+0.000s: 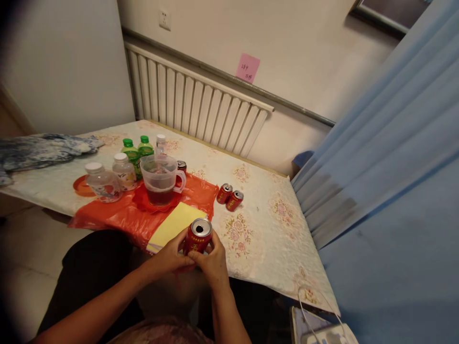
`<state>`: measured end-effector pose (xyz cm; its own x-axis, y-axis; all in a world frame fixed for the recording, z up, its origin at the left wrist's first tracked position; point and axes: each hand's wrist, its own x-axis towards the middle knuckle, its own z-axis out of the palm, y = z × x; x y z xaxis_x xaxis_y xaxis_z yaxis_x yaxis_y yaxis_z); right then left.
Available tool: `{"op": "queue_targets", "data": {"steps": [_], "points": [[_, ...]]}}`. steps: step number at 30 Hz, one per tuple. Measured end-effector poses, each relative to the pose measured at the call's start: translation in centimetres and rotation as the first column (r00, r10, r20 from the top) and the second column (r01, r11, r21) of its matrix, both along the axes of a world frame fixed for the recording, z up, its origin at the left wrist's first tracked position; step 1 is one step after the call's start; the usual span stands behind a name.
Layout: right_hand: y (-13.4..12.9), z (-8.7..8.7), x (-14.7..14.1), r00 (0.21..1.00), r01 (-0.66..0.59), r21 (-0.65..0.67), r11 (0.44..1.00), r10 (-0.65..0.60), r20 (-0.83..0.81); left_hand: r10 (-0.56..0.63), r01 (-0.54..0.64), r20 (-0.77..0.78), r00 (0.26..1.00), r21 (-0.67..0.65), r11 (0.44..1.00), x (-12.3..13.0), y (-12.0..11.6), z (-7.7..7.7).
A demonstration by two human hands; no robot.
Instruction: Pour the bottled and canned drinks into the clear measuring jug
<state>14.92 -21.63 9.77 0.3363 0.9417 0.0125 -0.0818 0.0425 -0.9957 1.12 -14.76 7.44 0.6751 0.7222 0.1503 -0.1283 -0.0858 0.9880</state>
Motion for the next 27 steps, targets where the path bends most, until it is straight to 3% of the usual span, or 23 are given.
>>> {"op": "queue_targets", "data": {"steps": [12, 16, 20, 23, 25, 27], "points": [[-0.2, -0.2, 0.2, 0.998, -0.032, -0.005, 0.999, 0.032, 0.051, 0.068, -0.064, -0.067, 0.995, 0.062, 0.996, 0.4, -0.3, -0.1], [-0.3, -0.6, 0.6, 0.998, -0.002, -0.028, 1.000, 0.004, 0.066, -0.047, 0.048, -0.033, 0.998, 0.036, 0.998, 0.1, 0.0, -0.3], [-0.3, -1.2, 1.6, 0.992, 0.061, -0.036, 0.997, -0.057, 0.114, -0.139, 0.157, -0.167, 0.976, 0.104, 0.982, -1.0, 1.7, -1.0], [-0.2, -1.7, 2.7, 0.983, 0.131, -0.041, 0.991, -0.125, 0.133, -0.056, 0.106, -0.297, 0.953, 0.153, 0.982, -1.8, 3.9, -2.5], [-0.1, -1.9, 3.4, 0.981, 0.158, -0.033, 0.987, -0.153, 0.120, 0.135, -0.034, -0.362, 0.923, 0.273, 0.962, -1.9, 5.7, -3.8], [0.0, -2.0, 4.1, 0.977, 0.188, -0.009, 0.982, -0.186, 0.106, 0.322, -0.132, -0.396, 0.860, 0.437, 0.890, -1.6, 7.4, -5.1]]}}
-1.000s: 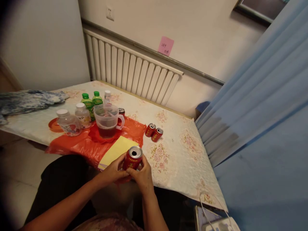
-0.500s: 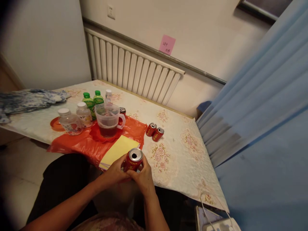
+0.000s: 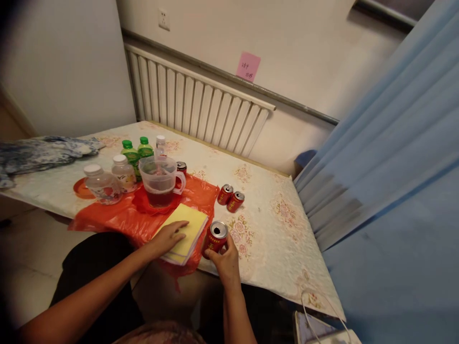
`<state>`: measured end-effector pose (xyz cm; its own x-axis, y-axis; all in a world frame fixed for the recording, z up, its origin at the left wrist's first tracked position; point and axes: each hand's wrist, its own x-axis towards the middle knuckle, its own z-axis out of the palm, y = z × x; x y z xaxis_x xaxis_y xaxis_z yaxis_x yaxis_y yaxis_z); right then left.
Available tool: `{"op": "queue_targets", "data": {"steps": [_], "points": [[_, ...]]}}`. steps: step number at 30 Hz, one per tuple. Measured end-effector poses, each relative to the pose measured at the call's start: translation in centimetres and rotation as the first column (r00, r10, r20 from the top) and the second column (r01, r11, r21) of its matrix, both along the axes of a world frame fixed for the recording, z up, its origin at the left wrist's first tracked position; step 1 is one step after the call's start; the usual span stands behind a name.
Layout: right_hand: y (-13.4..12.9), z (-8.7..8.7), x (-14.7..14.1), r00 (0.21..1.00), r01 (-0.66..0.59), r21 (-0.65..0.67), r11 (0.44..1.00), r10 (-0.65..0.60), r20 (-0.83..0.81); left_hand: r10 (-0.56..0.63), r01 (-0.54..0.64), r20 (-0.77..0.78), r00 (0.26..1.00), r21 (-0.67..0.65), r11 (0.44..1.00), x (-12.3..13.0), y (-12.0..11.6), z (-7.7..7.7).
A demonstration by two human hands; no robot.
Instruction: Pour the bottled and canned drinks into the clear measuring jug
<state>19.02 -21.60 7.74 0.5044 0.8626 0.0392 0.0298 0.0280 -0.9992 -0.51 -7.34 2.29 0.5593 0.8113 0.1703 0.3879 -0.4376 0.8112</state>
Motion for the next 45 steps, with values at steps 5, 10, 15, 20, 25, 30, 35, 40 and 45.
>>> {"op": "queue_targets", "data": {"steps": [5, 10, 15, 20, 25, 30, 35, 40, 45], "points": [[0.5, -0.7, 2.0, 0.997, 0.066, -0.001, 0.998, -0.066, 0.034, 0.063, -0.050, -0.078, 0.995, 0.150, 0.987, 1.6, 2.8, -2.2], [1.2, -1.5, 4.7, 0.990, 0.122, 0.021, 0.992, -0.123, 0.062, 0.080, -0.048, -0.126, 0.989, 0.243, 0.969, 3.0, 3.6, -3.6], [2.4, -3.1, 8.4, 0.979, 0.183, 0.043, 0.982, -0.186, 0.086, 0.150, -0.029, -0.253, 0.956, 0.427, 0.904, 3.2, 3.7, -4.9], [4.0, -4.8, 12.2, 0.962, 0.248, 0.060, 0.967, -0.253, 0.099, 0.225, -0.017, -0.306, 0.925, 0.559, 0.829, 3.0, 4.0, -5.6], [6.1, -5.7, 14.7, 0.952, 0.293, 0.088, 0.952, -0.299, 0.065, 0.258, -0.013, -0.313, 0.914, 0.613, 0.790, 3.1, 4.1, -5.7], [8.4, -7.0, 16.7, 0.951, 0.285, 0.103, 0.953, -0.295, 0.093, 0.269, 0.003, -0.337, 0.902, 0.629, 0.777, 3.0, 4.2, -5.7], [10.4, -7.9, 17.6, 0.957, 0.272, 0.133, 0.953, -0.282, 0.062, 0.275, 0.012, -0.354, 0.894, 0.632, 0.775, 2.9, 4.1, -5.6], [11.8, -8.7, 18.1, 0.965, 0.254, 0.153, 0.955, -0.260, 0.022, 0.285, 0.010, -0.360, 0.889, 0.636, 0.772, 2.8, 4.1, -5.8], [12.7, -9.6, 19.1, 0.967, 0.249, 0.166, 0.954, -0.254, 0.004, 0.282, 0.009, -0.359, 0.890, 0.632, 0.775, 2.8, 4.2, -5.9]]}}
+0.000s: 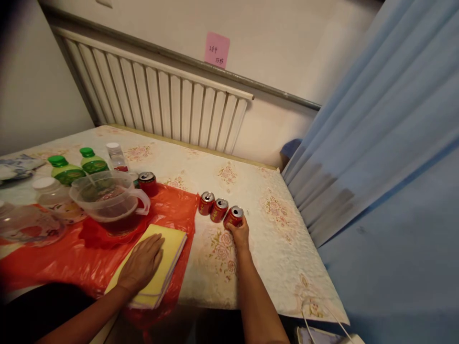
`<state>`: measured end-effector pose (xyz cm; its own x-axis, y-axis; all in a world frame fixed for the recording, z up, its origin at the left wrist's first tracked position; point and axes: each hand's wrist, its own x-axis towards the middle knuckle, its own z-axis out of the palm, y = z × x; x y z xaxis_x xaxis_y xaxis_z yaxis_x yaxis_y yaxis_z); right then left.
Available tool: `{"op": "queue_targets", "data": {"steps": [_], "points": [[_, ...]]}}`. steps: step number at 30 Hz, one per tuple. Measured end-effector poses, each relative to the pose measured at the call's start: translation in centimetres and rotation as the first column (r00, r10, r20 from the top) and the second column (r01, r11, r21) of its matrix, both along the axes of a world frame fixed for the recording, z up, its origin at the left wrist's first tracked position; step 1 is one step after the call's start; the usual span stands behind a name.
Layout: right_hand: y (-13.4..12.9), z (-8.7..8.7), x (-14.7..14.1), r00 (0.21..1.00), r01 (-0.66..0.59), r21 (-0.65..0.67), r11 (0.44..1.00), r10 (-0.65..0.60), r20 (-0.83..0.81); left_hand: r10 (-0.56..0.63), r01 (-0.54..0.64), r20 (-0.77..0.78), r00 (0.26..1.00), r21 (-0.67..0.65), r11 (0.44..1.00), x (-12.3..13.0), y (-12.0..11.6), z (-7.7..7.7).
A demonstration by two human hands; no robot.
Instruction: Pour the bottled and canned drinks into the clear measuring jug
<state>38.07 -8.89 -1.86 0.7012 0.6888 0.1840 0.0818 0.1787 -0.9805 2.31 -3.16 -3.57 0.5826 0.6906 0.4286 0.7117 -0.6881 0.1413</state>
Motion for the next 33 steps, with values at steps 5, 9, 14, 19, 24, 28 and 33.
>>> {"op": "queue_targets", "data": {"steps": [5, 9, 14, 19, 24, 28, 33], "points": [[0.7, -0.2, 0.6, 1.000, -0.015, -0.006, 1.000, 0.015, 0.009, 0.005, -0.005, 0.008, 1.000, -0.014, 1.000, 0.0, -0.2, 0.3], [0.9, -0.4, 0.7, 0.999, -0.024, -0.012, 1.000, 0.025, 0.022, -0.004, 0.005, 0.033, 0.999, -0.030, 1.000, 0.1, -0.2, 0.6], [0.5, -0.8, 0.5, 0.997, -0.026, -0.011, 1.000, 0.027, 0.077, 0.000, 0.002, 0.050, 0.999, -0.041, 0.999, 0.1, -0.2, 0.6], [-0.2, -1.1, -0.1, 0.986, 0.062, -0.029, 0.998, -0.057, 0.157, -0.001, 0.001, 0.001, 1.000, -0.015, 1.000, 0.1, -0.1, 0.5], [-0.6, -1.7, -0.4, 0.945, 0.183, -0.117, 0.976, -0.141, 0.296, 0.001, -0.001, 0.009, 1.000, -0.008, 1.000, 0.1, -0.2, 0.6], [-0.5, -1.9, -0.2, 0.919, 0.235, -0.185, 0.954, -0.156, 0.362, 0.004, -0.003, 0.028, 1.000, -0.027, 1.000, 0.1, -0.3, 0.6], [-0.5, -1.9, -0.2, 0.918, 0.246, -0.195, 0.950, -0.164, 0.361, 0.010, -0.009, 0.027, 1.000, -0.033, 0.999, 0.1, -0.3, 0.6]]}}
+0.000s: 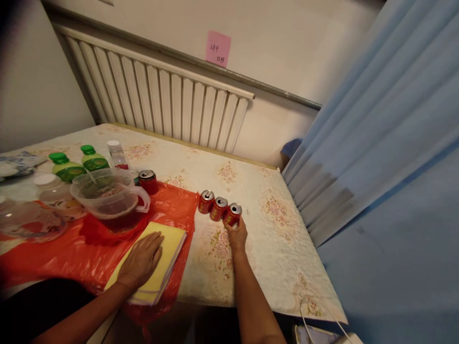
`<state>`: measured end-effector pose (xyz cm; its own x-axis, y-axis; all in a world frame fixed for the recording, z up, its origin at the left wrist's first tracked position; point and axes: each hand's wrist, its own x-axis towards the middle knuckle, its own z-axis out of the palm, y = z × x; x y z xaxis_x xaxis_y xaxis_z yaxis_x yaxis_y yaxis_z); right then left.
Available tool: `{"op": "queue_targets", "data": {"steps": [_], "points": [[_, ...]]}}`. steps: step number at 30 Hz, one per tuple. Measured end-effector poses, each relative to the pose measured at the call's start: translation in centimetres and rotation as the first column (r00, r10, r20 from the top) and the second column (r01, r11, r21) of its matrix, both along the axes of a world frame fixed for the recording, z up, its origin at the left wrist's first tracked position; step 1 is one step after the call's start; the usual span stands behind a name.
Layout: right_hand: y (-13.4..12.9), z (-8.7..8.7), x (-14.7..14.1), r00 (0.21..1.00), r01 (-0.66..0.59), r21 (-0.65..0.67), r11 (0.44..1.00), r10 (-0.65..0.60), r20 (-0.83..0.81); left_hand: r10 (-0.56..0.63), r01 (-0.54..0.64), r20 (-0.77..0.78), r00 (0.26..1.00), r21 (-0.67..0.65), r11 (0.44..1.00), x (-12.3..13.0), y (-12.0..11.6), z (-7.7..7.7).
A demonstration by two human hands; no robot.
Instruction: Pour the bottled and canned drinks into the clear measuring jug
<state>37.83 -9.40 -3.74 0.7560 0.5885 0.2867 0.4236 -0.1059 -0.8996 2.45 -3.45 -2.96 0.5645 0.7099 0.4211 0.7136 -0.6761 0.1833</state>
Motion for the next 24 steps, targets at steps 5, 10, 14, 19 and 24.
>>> {"op": "queue_targets", "data": {"steps": [5, 10, 14, 19, 24], "points": [[0.06, -0.17, 0.08, 1.000, 0.005, -0.004, 1.000, -0.005, -0.007, -0.003, 0.003, -0.015, 1.000, 0.019, 1.000, -0.03, -0.02, -0.09], [0.07, -0.33, 0.18, 1.000, 0.011, -0.010, 1.000, -0.011, -0.008, 0.000, 0.000, -0.012, 1.000, 0.019, 1.000, -0.06, -0.04, -0.07], [0.00, -0.22, 0.13, 1.000, -0.005, -0.005, 1.000, 0.005, -0.008, 0.007, -0.007, -0.006, 1.000, 0.011, 1.000, -0.03, -0.04, -0.03], [-0.09, 0.15, -0.05, 0.999, -0.015, 0.023, 1.000, 0.016, -0.031, -0.002, 0.002, 0.014, 1.000, -0.001, 1.000, -0.01, -0.01, -0.21], [-0.30, 0.34, -0.24, 0.997, 0.011, 0.056, 0.998, -0.007, -0.081, 0.005, -0.005, 0.036, 0.999, -0.010, 1.000, 0.07, -0.11, -0.18]]}}
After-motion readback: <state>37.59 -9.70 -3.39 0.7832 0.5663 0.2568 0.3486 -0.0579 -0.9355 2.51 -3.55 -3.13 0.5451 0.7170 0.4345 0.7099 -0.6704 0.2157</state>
